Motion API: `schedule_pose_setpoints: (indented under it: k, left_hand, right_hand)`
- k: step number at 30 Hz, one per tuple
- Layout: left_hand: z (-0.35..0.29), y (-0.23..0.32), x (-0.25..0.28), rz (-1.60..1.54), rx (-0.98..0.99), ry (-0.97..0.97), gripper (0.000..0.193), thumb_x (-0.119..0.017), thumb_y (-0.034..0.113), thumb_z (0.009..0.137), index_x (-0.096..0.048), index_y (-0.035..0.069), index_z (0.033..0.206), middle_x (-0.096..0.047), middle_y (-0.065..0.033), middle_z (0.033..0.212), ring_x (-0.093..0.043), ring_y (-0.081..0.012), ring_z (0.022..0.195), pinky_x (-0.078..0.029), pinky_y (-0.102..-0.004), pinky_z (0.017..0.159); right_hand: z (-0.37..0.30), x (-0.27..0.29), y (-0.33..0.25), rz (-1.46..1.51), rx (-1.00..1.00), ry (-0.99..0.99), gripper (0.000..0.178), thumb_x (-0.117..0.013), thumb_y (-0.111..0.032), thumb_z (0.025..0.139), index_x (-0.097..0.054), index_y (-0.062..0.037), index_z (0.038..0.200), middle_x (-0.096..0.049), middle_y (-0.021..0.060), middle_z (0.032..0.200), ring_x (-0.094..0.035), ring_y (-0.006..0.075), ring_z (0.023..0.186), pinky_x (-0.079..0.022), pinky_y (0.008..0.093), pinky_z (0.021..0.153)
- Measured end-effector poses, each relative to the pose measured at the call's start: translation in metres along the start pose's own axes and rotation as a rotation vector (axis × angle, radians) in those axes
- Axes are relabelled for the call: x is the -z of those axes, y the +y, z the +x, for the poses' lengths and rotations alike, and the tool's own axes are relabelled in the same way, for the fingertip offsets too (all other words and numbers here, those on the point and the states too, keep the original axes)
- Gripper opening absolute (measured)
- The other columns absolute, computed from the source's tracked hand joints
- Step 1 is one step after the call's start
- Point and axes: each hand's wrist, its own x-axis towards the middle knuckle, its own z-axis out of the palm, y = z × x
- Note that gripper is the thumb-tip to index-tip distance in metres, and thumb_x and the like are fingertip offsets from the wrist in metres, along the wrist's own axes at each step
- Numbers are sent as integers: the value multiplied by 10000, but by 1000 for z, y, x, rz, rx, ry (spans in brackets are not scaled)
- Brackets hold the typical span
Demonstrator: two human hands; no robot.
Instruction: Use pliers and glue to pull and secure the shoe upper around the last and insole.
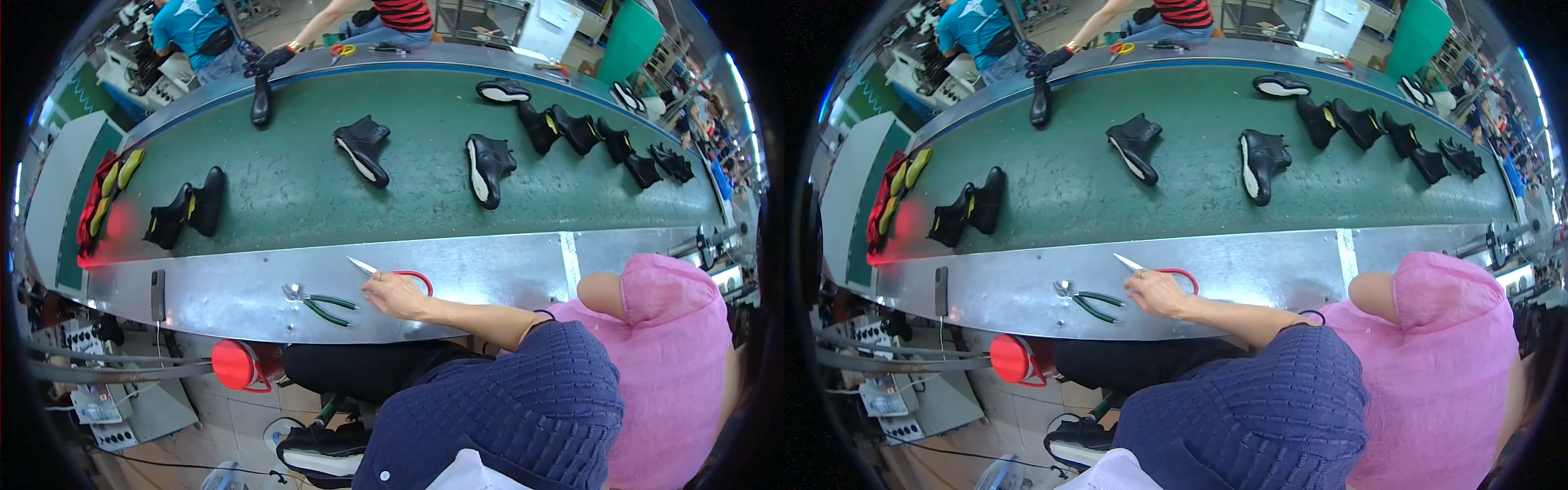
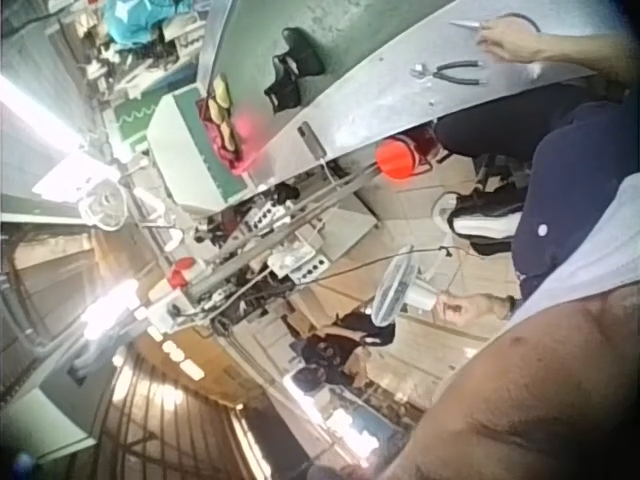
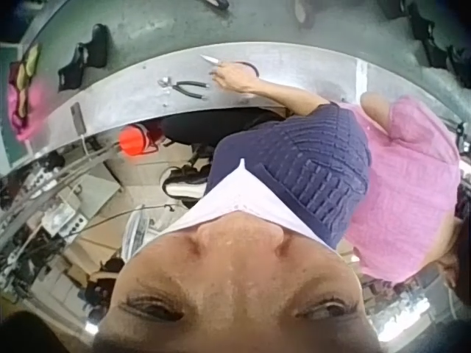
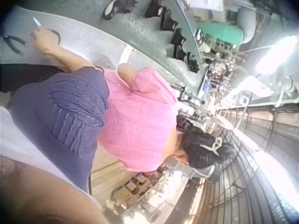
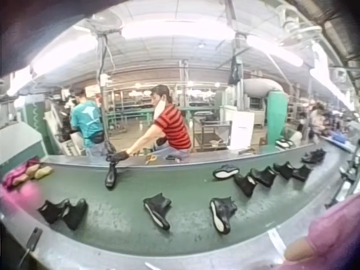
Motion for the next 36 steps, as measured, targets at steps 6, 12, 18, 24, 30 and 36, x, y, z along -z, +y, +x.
schedule_pose_setpoints:
  k: [6,12,18,24,30,36]
  left_hand:
    - [19,-13,31,31,133,196,245,-612,167,947,-648,-73,972,-619,-150,835,-559,-217,753,-476,-327,714]
    - [-20,-50,7,190,447,-95,297,-602,165,940,-625,-64,1128,-616,-187,1019,-563,-262,884,-461,-337,800]
    - [-68,-86,-4,524,992,-553,334,-570,167,933,-595,-69,1168,-567,-236,1244,-557,-354,1098,-429,-375,967]
    - [-131,-142,-25,-66,646,-255,548,-398,257,1028,-258,-45,1464,-320,-214,1505,-348,-318,1374,-284,-388,1123]
    - [-83,-7,-76,6,-209,-636,463,-569,122,883,-532,40,1337,-493,-114,1412,-385,-333,1358,-292,-443,1109]
    - [-75,26,-146,-25,-199,-667,382,-639,282,876,-637,58,1185,-598,-118,1256,-500,-319,1229,-339,-459,1070]
  right_hand:
    - [-4,-1,-24,123,19,-82,149,-609,-193,868,-686,-70,904,-647,94,867,-652,304,807,-524,408,700]
    - [-1,-13,-19,145,69,-147,153,-602,-190,873,-680,-66,916,-662,106,886,-651,305,819,-520,407,700]
    - [7,-27,-20,190,118,-164,142,-605,-179,869,-679,-70,923,-657,112,871,-645,314,813,-512,412,695]
    - [28,-37,-44,93,126,-239,208,-639,-221,853,-659,-75,999,-636,120,946,-625,324,892,-504,418,742]
    - [53,-79,-52,-266,193,-244,686,-714,-332,800,-445,5,1335,-542,216,1153,-536,380,1077,-490,463,831]
    - [72,-101,-45,-420,269,-305,627,-646,-249,820,-441,33,1340,-555,250,1106,-557,390,998,-473,433,869]
